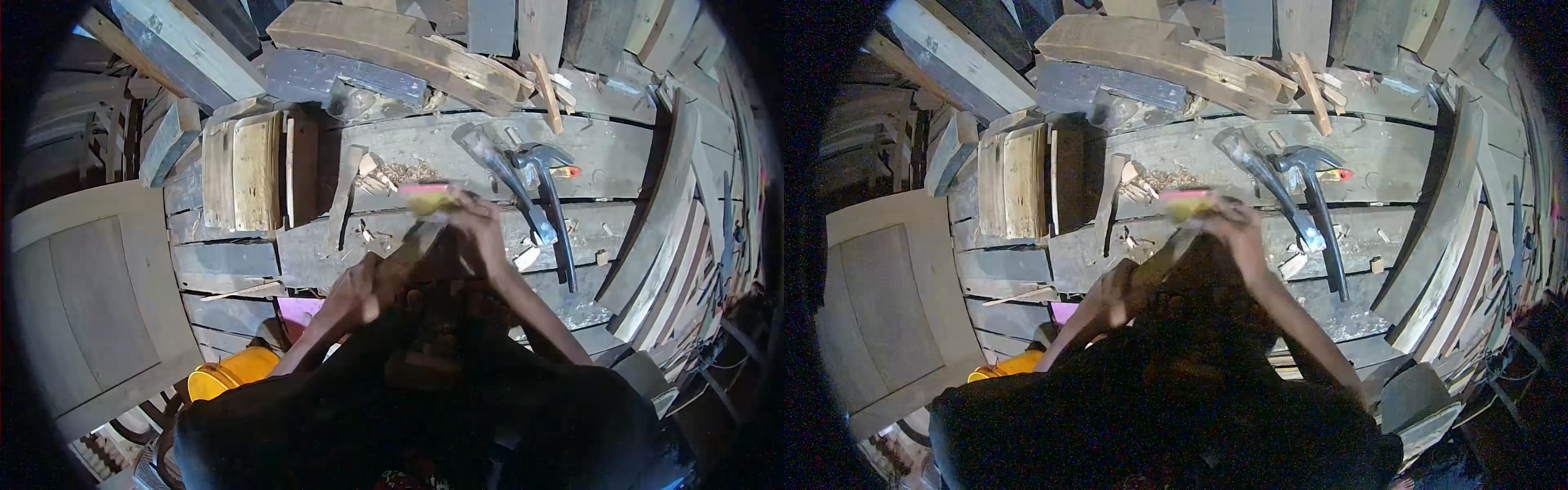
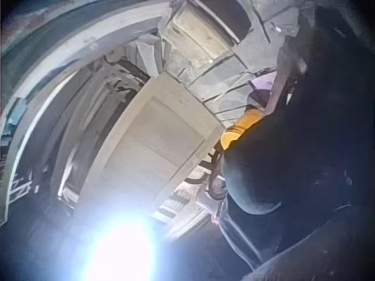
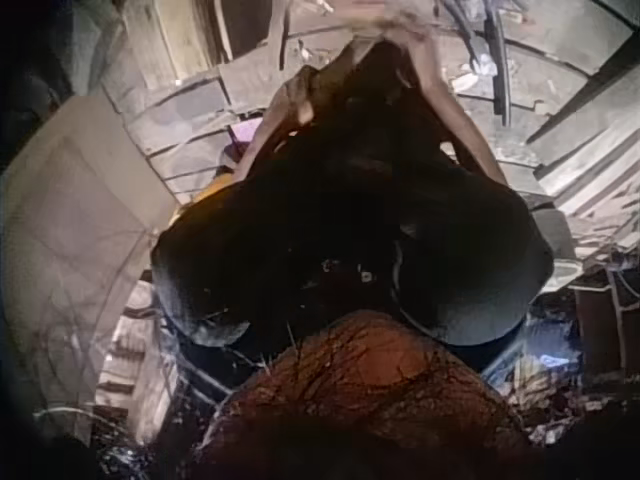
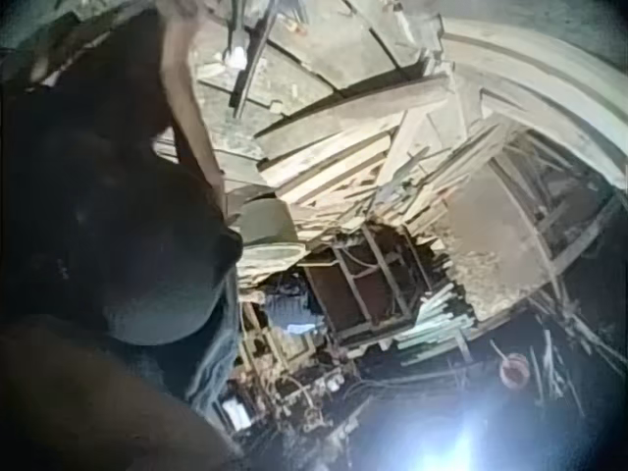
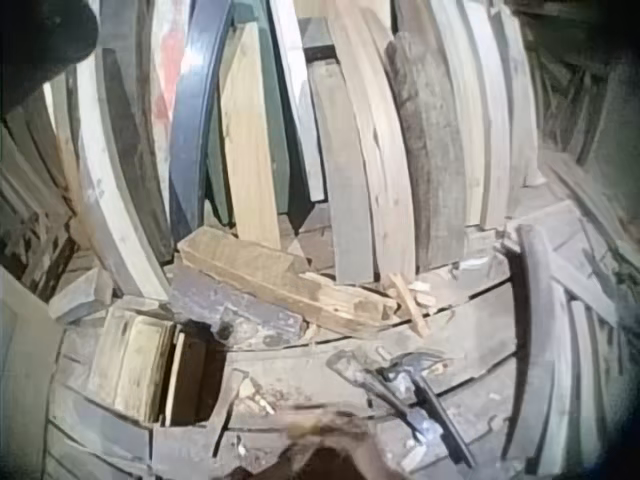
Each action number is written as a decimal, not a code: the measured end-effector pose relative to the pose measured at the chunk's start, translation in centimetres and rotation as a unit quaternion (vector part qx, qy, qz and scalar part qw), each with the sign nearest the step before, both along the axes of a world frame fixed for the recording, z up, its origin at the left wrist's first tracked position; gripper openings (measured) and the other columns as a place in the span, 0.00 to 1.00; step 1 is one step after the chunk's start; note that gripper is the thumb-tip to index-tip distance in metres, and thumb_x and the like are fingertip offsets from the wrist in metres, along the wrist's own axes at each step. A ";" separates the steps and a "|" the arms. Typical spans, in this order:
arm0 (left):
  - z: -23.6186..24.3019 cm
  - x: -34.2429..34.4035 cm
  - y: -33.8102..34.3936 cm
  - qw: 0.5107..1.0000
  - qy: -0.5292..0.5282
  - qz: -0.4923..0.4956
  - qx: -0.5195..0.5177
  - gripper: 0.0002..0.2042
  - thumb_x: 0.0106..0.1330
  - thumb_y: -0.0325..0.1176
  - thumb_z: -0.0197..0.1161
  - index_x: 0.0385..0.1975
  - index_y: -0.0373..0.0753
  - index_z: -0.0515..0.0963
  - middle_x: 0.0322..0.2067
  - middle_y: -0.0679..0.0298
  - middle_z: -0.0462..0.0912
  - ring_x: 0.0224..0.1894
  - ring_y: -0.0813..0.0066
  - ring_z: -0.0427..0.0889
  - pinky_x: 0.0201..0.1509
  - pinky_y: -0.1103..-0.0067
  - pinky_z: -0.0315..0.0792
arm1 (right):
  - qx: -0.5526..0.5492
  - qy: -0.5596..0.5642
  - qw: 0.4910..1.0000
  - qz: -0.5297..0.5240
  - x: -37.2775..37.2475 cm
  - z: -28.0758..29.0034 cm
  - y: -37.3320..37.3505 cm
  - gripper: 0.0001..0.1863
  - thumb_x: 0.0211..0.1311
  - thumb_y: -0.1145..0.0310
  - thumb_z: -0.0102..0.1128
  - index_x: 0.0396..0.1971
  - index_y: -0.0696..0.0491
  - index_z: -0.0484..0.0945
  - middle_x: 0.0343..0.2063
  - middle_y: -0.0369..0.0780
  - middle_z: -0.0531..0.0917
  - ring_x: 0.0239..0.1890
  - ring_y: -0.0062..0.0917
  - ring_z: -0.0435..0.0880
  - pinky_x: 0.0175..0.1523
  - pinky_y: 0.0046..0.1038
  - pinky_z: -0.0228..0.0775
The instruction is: The person shapes a piece of wood using a chisel and a mallet, rubs it with sandpaper, and carves it with the chisel.
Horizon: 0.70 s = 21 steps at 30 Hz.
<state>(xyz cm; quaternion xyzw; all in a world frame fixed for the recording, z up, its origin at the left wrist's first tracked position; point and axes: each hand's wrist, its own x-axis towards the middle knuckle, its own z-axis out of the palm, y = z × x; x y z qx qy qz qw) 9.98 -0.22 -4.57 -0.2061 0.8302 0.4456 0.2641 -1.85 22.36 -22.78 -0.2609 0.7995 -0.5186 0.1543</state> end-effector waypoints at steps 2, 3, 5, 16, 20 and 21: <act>0.4 -0.5 -1.3 0.951 0.058 -0.274 -0.128 0.24 0.67 0.42 0.62 0.57 0.32 0.71 0.41 0.35 0.83 0.48 0.36 0.83 0.50 0.52 0.75 | 0.133 0.155 0.979 0.027 -2.4 5.5 -0.1 0.16 0.66 0.71 0.63 0.52 0.45 0.86 0.57 0.47 0.84 0.62 0.35 0.82 0.64 0.46 0.72; 0.9 -0.3 -1.1 0.990 0.009 -0.125 -0.067 0.24 0.67 0.43 0.63 0.56 0.33 0.72 0.40 0.35 0.84 0.46 0.37 0.84 0.48 0.52 0.76 | -0.024 -0.101 0.995 0.007 0.6 4.0 -0.6 0.16 0.66 0.71 0.63 0.52 0.45 0.86 0.58 0.45 0.83 0.62 0.34 0.82 0.64 0.45 0.71; 0.3 -0.5 -0.3 0.996 -0.012 -0.067 -0.064 0.22 0.67 0.43 0.63 0.53 0.32 0.74 0.39 0.36 0.84 0.44 0.37 0.84 0.48 0.52 0.76 | -0.037 0.090 0.991 0.088 3.7 5.1 -1.7 0.13 0.64 0.70 0.65 0.48 0.45 0.87 0.60 0.41 0.82 0.63 0.35 0.81 0.65 0.43 0.71; 4.4 -3.7 -1.0 0.994 0.079 -0.002 -0.081 0.27 0.69 0.48 0.67 0.51 0.28 0.72 0.36 0.38 0.85 0.45 0.37 0.85 0.48 0.59 0.79 | -0.185 -0.042 0.973 -0.135 -5.2 16.2 -2.1 0.14 0.78 0.68 0.54 0.34 0.63 0.78 0.27 0.36 0.78 0.34 0.15 0.73 0.40 0.25 0.68; 3.5 -3.6 -0.4 0.985 0.165 0.021 -0.040 0.27 0.67 0.39 0.74 0.54 0.25 0.71 0.24 0.61 0.78 0.27 0.79 0.76 0.31 0.77 0.71 | -0.203 -0.066 0.942 -0.259 -6.5 15.5 1.4 0.17 0.81 0.60 0.50 0.38 0.58 0.79 0.32 0.32 0.79 0.38 0.14 0.73 0.44 0.22 0.67; 3.5 -3.7 -0.2 0.985 0.170 0.036 -0.021 0.26 0.68 0.39 0.73 0.53 0.25 0.71 0.24 0.62 0.78 0.27 0.79 0.75 0.30 0.77 0.71 | -0.253 -0.121 0.908 -0.310 -6.5 15.8 1.8 0.19 0.82 0.57 0.48 0.43 0.58 0.79 0.37 0.33 0.80 0.41 0.16 0.75 0.48 0.23 0.69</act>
